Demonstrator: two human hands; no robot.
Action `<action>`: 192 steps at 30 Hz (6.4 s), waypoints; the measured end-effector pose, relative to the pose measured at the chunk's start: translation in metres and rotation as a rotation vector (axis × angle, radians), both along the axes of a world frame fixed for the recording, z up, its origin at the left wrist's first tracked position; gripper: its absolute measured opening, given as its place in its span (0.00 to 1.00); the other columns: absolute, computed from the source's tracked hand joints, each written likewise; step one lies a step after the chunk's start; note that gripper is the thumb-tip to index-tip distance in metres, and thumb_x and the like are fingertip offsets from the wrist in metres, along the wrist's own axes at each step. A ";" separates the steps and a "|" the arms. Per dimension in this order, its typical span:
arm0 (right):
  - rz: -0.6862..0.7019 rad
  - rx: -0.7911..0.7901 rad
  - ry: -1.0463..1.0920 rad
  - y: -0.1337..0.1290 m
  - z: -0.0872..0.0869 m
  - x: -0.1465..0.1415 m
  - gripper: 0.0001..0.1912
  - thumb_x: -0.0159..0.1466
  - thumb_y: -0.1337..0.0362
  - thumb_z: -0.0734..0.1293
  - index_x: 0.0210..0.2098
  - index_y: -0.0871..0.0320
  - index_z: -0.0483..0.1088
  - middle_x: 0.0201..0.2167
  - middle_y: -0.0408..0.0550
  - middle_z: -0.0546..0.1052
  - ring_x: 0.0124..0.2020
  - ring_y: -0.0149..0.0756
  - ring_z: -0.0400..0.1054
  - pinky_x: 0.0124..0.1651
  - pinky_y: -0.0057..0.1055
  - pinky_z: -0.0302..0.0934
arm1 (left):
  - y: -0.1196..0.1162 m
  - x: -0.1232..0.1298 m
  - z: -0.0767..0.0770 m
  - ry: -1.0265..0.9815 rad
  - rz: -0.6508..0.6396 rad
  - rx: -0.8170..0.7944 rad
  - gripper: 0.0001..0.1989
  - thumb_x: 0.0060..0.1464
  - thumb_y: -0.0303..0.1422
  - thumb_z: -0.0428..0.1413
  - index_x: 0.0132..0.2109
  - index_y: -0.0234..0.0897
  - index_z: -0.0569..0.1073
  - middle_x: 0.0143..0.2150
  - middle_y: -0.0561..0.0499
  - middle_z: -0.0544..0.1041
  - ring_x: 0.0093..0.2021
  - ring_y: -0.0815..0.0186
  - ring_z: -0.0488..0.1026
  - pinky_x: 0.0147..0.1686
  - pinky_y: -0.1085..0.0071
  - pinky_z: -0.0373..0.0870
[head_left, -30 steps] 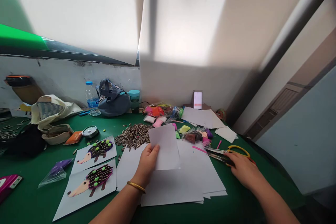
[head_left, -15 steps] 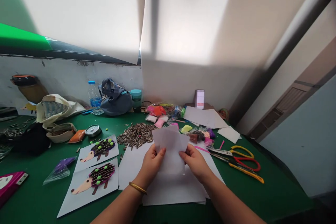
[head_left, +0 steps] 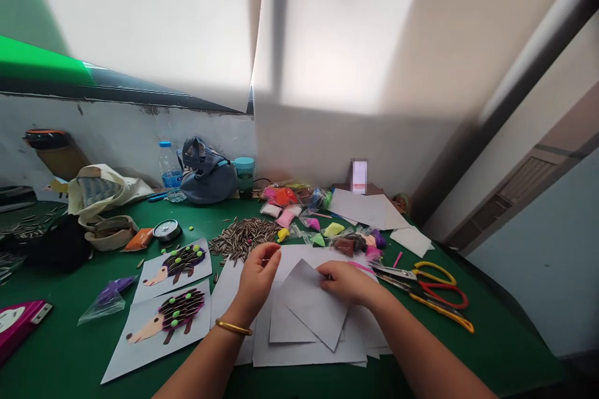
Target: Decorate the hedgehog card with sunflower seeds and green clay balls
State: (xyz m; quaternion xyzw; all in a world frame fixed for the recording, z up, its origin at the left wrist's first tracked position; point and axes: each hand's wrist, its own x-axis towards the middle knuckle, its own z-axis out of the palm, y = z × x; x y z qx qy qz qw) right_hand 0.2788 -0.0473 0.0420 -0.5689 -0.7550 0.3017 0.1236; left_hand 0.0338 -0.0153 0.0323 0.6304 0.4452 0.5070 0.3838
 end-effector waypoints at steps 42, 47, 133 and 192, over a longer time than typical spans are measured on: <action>-0.154 0.470 -0.597 0.085 -0.007 0.007 0.10 0.60 0.75 0.64 0.33 0.63 0.78 0.37 0.63 0.78 0.47 0.49 0.68 0.47 0.39 0.59 | -0.042 0.013 -0.022 0.913 -0.507 0.303 0.38 0.42 0.56 0.63 0.59 0.47 0.68 0.64 0.44 0.67 0.66 0.47 0.58 0.67 0.43 0.41; -0.200 0.554 -0.531 0.080 0.006 0.011 0.10 0.64 0.71 0.62 0.37 0.60 0.76 0.39 0.59 0.78 0.47 0.47 0.68 0.49 0.38 0.59 | -0.043 0.011 -0.016 0.910 -0.496 0.324 0.44 0.37 0.60 0.63 0.60 0.48 0.68 0.65 0.42 0.65 0.66 0.45 0.57 0.66 0.40 0.35; -0.265 -0.208 1.234 -0.028 -0.020 -0.039 0.16 0.61 0.51 0.69 0.33 0.58 0.68 0.17 0.38 0.66 0.19 0.26 0.55 0.24 0.25 0.45 | -0.038 0.019 -0.011 0.581 -0.264 0.343 0.11 0.64 0.38 0.50 0.43 0.38 0.74 0.38 0.47 0.74 0.41 0.59 0.70 0.41 0.63 0.67; 0.089 0.322 0.085 -0.054 -0.026 0.005 0.33 0.60 0.53 0.71 0.62 0.51 0.62 0.62 0.53 0.68 0.66 0.51 0.55 0.69 0.56 0.41 | 0.007 -0.005 -0.031 0.408 -0.067 0.053 0.15 0.61 0.36 0.46 0.48 0.38 0.73 0.41 0.47 0.78 0.44 0.59 0.74 0.46 0.60 0.69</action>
